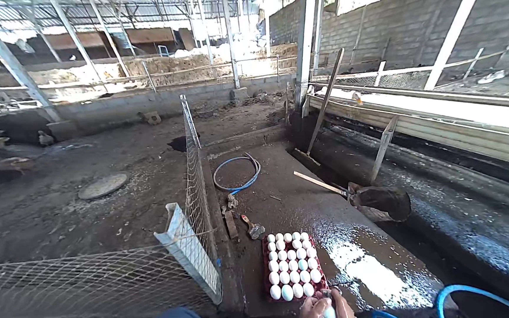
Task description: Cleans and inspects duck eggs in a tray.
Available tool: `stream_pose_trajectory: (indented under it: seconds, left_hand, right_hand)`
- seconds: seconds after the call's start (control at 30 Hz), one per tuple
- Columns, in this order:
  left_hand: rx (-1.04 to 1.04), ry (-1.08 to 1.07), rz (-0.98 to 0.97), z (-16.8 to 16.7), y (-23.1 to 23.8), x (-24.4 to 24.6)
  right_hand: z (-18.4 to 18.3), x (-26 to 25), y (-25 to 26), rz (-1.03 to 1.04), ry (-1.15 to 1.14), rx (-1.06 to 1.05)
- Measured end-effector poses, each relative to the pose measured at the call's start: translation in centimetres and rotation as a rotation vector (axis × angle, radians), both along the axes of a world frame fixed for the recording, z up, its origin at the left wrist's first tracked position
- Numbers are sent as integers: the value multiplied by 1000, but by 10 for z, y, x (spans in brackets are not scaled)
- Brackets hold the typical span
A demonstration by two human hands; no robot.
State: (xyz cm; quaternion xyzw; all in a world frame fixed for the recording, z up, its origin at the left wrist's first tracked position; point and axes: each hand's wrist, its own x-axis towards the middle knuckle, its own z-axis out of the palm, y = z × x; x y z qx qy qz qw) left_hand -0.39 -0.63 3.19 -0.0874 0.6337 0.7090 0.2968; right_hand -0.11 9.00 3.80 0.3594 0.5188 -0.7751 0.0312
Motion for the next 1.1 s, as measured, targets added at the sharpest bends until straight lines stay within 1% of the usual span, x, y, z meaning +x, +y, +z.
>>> stream_pose_trajectory:
  seconds: [0.03, 0.07, 0.13, 0.17, 0.2, 0.23, 0.27, 0.3, 0.33, 0.37, 0.4, 0.43, 0.47, 0.5, 0.53, 0.57, 0.63, 0.67, 0.73, 0.77, 0.8, 0.83, 0.9, 0.97, 1.0, 1.03, 1.07, 1.1]
  left_hand:
    - [15, 45, 51, -2, 1, 0]
    - [18, 104, 77, -3, 4, 1]
    - [-12, 220, 51, -5, 9, 4]
    - [-24, 264, 18, -9, 10, 7]
    - [-39, 306, -2, -15, 11, 10]
    - [-60, 324, -4, -13, 12, 13]
    - [-106, 306, -6, 0, 11, 14]
    - [-171, 200, 1, 31, 11, 17]
    - [-231, -29, 49, 70, 14, 17]
    - [-259, -146, 65, 81, 14, 16]
    - [-223, -90, 37, 64, 10, 17]
    - [-160, 150, -38, 18, 4, 16]
    - [-95, 295, -41, -20, 5, 10]
    - [-66, 355, -16, -37, 10, 6]
    - [-77, 365, 8, -35, 13, 4]
    - [-108, 352, 21, -24, 15, 4]
    - [-147, 319, -14, -4, 11, 7]
    - [-129, 289, -38, 2, 9, 10]
    - [-80, 230, -65, 5, 10, 11]
    - [-71, 201, -56, 0, 12, 9]
    - [-53, 194, -10, -5, 14, 8]
    - [-49, 201, 33, -8, 14, 6]
    - [-56, 274, 49, -11, 14, 5]
    - [-46, 309, -22, -15, 11, 6]
    - [-56, 311, -70, -18, 11, 5]
    - [-56, 328, -105, -27, 11, 4]
    - [-55, 337, -112, -37, 11, 3]
    - [-51, 342, -89, -40, 12, 2]
  right_hand:
    - [6, 5, -4, 30, 22, 80]
    - [7, 9, -7, 70, 53, 214]
    - [1, 12, -4, 112, 116, 452]
    - [-5, 11, -2, 98, 114, 475]
    - [-9, 8, 0, 74, 81, 450]
    - [-10, 8, -1, 69, 61, 426]
    - [-10, 10, -5, 93, 88, 438]
    - [-8, 13, -11, 126, 131, 465]
    - [-8, 18, -18, 138, 174, 490]
    - [-2, 25, -24, 137, 205, 509]
    - [2, 26, -23, 129, 214, 517]
    - [0, 21, -17, 100, 200, 510]
    - [-3, 14, -11, 47, 148, 444]
    - [-6, 10, -8, 7, 98, 382]
    - [-6, 11, -9, 0, 91, 368]
    - [-1, 17, -13, 19, 124, 389]
    - [3, 26, -20, 37, 199, 433]
    - [-2, 23, -15, 29, 194, 417]
    - [-9, 8, 2, -4, 59, 225]
    - [-11, 2, 6, -36, 19, 125]
    - [-12, 0, 5, -56, 31, 76]
    - [-13, 1, 2, -54, 73, 105]
    - [-9, 12, -8, 44, 160, 345]
    - [-8, 19, -14, 113, 210, 578]
    - [-11, 17, -10, 104, 206, 635]
    - [-12, 13, -6, 78, 159, 602]
    - [-12, 8, -4, 50, 92, 522]
    - [-12, 6, -4, 54, 65, 487]
